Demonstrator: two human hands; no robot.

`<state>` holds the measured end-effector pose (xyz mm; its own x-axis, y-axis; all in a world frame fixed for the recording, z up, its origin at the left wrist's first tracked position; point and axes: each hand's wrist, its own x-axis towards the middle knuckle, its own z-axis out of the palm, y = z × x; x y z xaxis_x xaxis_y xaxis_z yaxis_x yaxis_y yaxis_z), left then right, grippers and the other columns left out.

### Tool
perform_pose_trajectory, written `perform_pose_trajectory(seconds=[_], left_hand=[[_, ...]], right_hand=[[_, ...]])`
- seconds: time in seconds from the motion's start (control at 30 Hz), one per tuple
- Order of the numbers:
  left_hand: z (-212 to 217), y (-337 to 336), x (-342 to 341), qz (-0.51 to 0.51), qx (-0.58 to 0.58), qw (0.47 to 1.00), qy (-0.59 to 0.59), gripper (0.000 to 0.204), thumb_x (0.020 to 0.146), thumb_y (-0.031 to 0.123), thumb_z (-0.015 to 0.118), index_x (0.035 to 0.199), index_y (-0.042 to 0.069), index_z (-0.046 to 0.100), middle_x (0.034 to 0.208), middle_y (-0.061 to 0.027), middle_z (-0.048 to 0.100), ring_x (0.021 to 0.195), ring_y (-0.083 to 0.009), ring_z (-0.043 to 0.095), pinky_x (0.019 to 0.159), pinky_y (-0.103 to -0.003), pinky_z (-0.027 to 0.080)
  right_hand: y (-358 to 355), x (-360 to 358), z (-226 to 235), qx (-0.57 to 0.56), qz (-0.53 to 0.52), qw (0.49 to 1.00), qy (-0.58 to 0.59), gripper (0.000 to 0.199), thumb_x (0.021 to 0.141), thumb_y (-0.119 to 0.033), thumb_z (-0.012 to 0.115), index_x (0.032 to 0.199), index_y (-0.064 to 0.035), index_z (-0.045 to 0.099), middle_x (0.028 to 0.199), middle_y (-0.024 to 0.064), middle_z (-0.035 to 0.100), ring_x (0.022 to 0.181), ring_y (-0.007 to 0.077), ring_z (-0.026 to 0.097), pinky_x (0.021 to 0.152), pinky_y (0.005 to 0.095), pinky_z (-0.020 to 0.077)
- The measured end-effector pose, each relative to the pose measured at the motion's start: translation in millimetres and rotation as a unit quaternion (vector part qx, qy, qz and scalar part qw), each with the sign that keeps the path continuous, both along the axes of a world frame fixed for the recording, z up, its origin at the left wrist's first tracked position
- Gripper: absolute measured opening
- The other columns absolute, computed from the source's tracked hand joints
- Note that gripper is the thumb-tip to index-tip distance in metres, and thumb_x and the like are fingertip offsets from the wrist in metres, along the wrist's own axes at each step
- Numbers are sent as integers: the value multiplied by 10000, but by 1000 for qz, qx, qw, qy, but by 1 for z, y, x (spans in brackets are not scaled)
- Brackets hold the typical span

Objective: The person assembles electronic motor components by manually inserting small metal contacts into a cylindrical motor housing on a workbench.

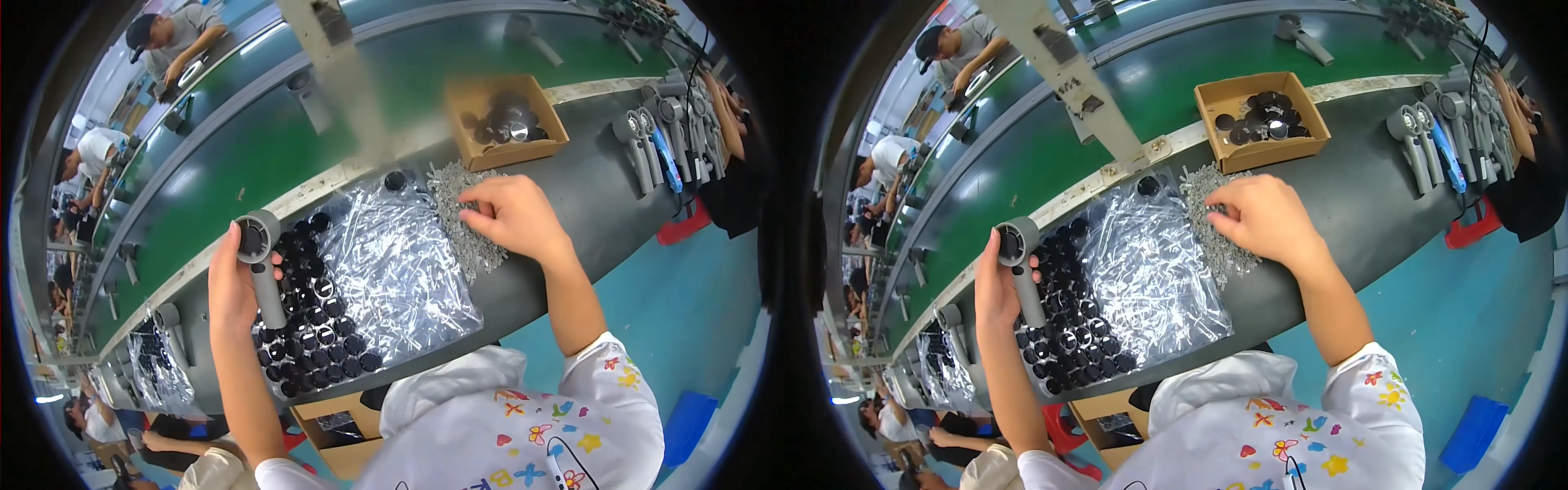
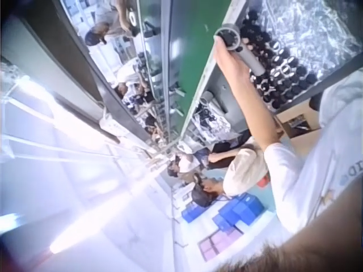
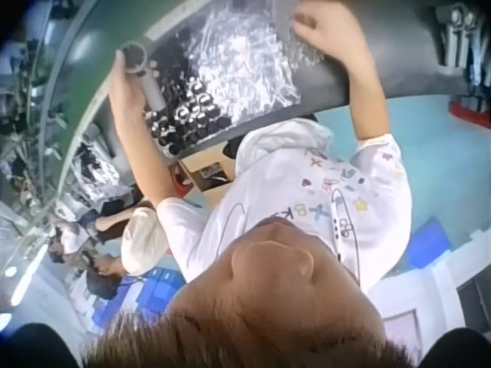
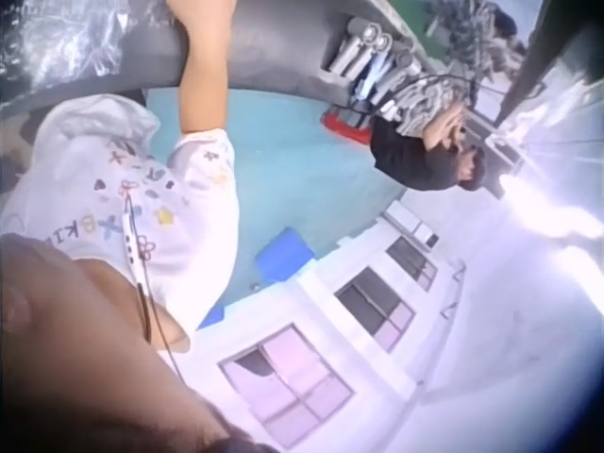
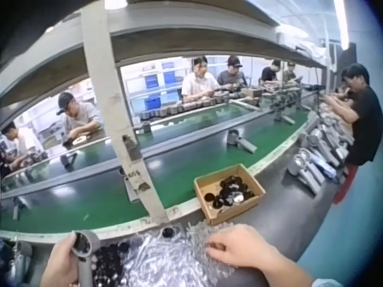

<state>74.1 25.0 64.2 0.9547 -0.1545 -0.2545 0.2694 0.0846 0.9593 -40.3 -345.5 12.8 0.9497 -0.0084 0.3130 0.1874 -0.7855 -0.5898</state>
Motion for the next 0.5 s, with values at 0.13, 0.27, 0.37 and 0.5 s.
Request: perform_pose_trajectory(seconds=[0.13, 0.27, 0.37, 0.5], left_hand=[[-2, -11, 50, -18, 133, 990, -52, 379, 1000, 356, 668, 1144, 10, 618, 906, -66, 652, 643, -135, 628, 484, -263, 487], [-2, -18, 107, 0, 267, 950, -163, 464, 955, 399, 720, 1196, 9, 650, 840, -52, 654, 576, -121, 612, 480, -250, 475], [-12, -32, 153, -12, 327, 923, -200, 521, 922, 420, 752, 1217, 2, 654, 859, -69, 680, 577, -129, 635, 474, -248, 478], [-40, -39, 212, 45, 475, 811, -339, 579, 868, 513, 772, 1164, 22, 695, 963, -89, 713, 697, -170, 687, 501, -274, 507]], right_hand=[[6, -1, -9, -2, -44, 999, -32, 177, 807, -143, 764, 982, -113, 773, 725, 64, 642, 641, 259, 634, 592, 376, 501], [9, 7, -10, -48, -16, 998, -26, 104, 840, -145, 716, 934, -116, 750, 781, 48, 667, 711, 278, 664, 625, 402, 537], [8, 9, -15, -52, -25, 998, -38, 83, 838, -143, 718, 913, -110, 732, 786, 48, 663, 707, 285, 663, 615, 407, 537], [12, 7, -12, -53, -12, 998, -38, 73, 851, -142, 712, 915, -111, 728, 783, 52, 656, 691, 298, 661, 601, 418, 536]])
